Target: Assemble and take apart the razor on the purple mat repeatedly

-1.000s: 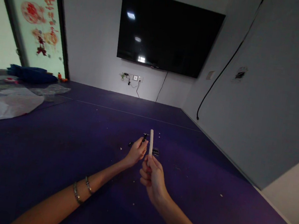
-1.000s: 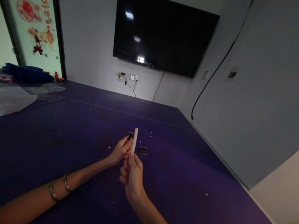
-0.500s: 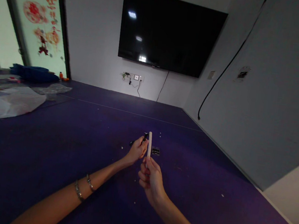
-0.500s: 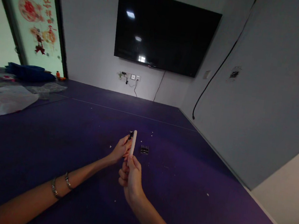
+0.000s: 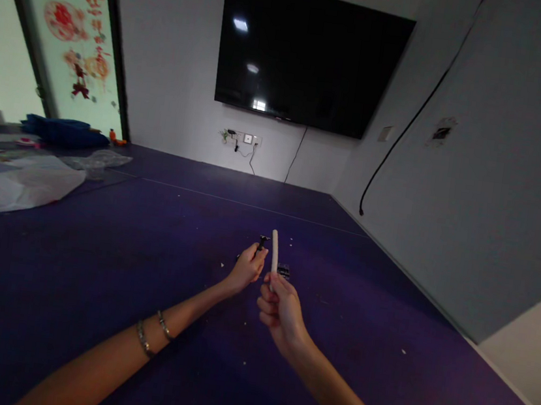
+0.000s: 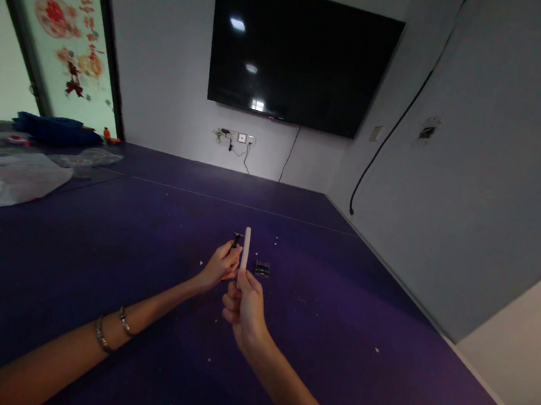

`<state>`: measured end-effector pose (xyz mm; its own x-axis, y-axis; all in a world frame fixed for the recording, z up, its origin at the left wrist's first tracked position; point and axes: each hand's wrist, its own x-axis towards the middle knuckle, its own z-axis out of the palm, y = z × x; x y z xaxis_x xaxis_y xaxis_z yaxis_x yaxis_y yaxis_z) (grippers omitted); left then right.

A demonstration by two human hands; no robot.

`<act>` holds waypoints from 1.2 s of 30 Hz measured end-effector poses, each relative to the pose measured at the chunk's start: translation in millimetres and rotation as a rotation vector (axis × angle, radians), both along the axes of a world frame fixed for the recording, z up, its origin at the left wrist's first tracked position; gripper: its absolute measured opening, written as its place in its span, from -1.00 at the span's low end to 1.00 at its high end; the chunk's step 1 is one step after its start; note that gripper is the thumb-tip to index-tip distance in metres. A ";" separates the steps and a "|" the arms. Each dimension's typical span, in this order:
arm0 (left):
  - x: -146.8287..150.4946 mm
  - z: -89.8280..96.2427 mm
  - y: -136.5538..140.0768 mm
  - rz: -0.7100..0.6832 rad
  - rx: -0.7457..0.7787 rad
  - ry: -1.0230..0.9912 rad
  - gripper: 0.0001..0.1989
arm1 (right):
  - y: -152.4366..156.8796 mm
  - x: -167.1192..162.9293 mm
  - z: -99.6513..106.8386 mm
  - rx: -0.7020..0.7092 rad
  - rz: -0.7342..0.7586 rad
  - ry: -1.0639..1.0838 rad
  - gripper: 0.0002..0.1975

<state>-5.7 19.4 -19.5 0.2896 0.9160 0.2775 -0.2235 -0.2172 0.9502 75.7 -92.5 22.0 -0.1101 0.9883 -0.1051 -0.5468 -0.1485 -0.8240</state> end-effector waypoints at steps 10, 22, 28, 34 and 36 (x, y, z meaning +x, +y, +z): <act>5.4 14.3 -9.1 0.007 -0.325 -0.195 -0.79 | 67.2 70.1 42.0 0.379 -0.092 -0.631 -0.78; 4.9 10.3 -14.5 0.011 -0.749 -0.429 -0.74 | 119.0 90.9 2.6 0.388 -0.148 -1.308 -0.45; 9.9 11.4 -20.8 0.031 -0.769 -0.407 -0.76 | 119.0 87.9 -5.4 0.439 -0.139 -1.479 -0.41; 14.8 13.9 -29.3 0.021 -0.748 -0.352 -0.77 | 121.1 92.7 -6.6 0.491 -0.232 -1.599 -0.45; 14.9 12.6 -30.2 0.001 -0.741 -0.344 -0.77 | 121.2 96.0 -6.6 0.491 -0.209 -1.570 -0.45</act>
<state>9.2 -10.8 -6.9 0.2973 0.8969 -0.3274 -0.5292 0.4403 0.7253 171.7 28.7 15.4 -0.0750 0.9419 0.3275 0.8328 0.2398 -0.4989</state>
